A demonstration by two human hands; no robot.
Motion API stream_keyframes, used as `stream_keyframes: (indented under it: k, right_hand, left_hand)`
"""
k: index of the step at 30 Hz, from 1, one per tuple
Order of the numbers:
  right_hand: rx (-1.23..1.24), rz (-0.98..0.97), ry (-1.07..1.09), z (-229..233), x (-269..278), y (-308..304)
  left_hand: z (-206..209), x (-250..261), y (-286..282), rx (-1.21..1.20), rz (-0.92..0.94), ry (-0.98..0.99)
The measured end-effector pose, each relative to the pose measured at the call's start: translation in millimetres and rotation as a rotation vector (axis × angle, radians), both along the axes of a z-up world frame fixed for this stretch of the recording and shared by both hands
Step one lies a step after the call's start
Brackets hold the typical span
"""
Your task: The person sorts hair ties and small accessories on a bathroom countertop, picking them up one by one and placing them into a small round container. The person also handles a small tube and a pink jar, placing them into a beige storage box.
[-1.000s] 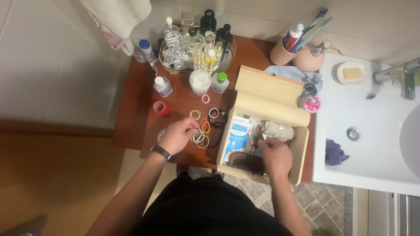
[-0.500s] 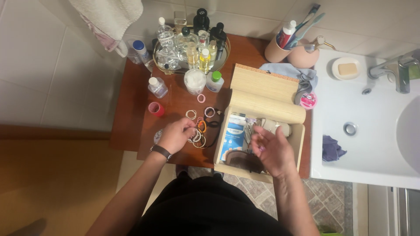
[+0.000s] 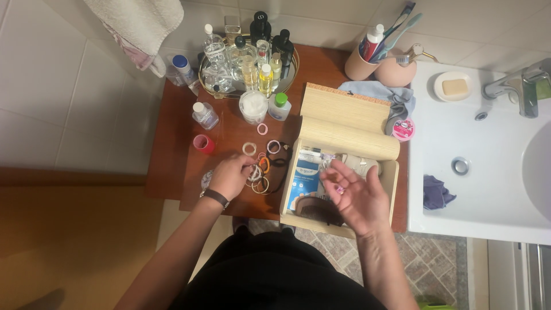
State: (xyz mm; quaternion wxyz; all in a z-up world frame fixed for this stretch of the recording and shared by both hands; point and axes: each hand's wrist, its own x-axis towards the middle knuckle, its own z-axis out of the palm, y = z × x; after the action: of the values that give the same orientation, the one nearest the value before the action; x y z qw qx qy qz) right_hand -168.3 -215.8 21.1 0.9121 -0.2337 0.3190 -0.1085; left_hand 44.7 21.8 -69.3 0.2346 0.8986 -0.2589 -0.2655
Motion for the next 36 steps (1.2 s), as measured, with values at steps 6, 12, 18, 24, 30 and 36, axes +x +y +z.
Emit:
stream_keyframes:
  k: [6, 12, 18, 24, 30, 36]
  right_hand:
    - [-0.654, -0.062, 0.502, 5, -10, -19]
    - [-1.593, 0.789, 0.913, -59, -9, -41]
    - [-1.815, 0.965, 0.873, -57, 29, 0]
    - [-1.854, 0.995, 0.936, -92, 23, -5]
    - [-1.882, 0.773, 0.944, -60, 15, 11]
    - [-1.811, 0.530, 0.852, -38, 6, 33]
  left_hand:
    - [28, 0, 9, -0.023, 0.049, 0.011]
    - [34, 4, 19, -0.053, 0.100, 0.001]
    - [40, 20, 38, -0.094, 0.219, -0.037]
    - [27, 19, 52, -0.102, 0.240, -0.026]
    - [52, -8, 40, -0.115, -0.027, 0.178]
    - [55, -64, 1, -0.223, -0.451, 0.519]
